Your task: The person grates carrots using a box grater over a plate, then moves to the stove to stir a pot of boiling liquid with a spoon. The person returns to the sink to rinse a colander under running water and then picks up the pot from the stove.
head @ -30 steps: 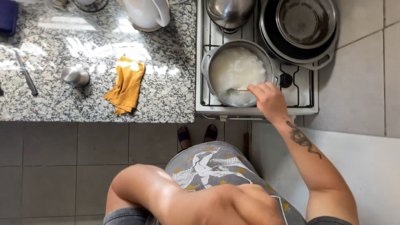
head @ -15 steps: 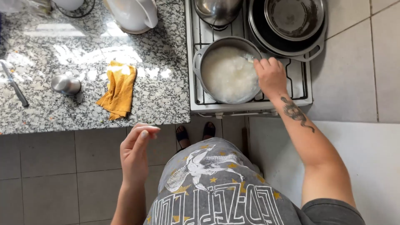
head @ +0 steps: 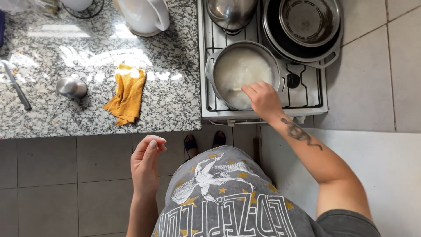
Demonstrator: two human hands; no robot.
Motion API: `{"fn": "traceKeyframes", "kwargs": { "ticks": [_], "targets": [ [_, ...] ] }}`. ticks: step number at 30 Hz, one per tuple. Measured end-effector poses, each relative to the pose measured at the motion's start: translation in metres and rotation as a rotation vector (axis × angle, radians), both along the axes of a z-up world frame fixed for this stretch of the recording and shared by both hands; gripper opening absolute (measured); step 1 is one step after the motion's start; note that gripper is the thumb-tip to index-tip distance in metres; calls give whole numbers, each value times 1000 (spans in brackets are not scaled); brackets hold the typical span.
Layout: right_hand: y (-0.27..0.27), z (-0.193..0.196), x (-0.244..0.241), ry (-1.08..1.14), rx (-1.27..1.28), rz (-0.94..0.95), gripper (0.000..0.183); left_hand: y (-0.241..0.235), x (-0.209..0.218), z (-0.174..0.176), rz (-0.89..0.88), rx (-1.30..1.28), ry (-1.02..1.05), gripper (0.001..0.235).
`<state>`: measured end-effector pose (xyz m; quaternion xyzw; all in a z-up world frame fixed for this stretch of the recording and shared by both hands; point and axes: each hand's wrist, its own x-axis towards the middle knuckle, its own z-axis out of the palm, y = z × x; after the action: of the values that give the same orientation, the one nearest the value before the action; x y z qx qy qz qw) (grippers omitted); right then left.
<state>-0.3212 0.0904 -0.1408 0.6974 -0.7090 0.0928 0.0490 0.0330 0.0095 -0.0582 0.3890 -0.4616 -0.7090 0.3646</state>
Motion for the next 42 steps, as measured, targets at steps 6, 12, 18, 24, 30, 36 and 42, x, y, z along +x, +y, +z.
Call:
{"fn": "traceKeyframes", "kwargs": {
  "ticks": [6,12,18,24,30,36,42],
  "targets": [
    [-52,-7,-28,246,-137,-100,21,4,7,1,34,10,-10,20],
    [-15,-15,-67,478,-190,-170,24,3,8,-2,23,8,-15,20],
    [47,7,-35,322,85,-147,30,1,2,0,-23,14,-29,20],
    [54,-2,-5,109,67,-72,25,5,-6,0,-2,-51,-16,23],
    [-15,-25,-8,179,-132,-13,32,11,-3,6,4,-58,-27,23],
    [-50,-24,-59,388,-185,-125,20,10,8,6,-9,-37,-41,20],
    [-2,-18,-60,202,-133,-233,32,11,8,2,-5,-3,-29,19]
  ]
}}
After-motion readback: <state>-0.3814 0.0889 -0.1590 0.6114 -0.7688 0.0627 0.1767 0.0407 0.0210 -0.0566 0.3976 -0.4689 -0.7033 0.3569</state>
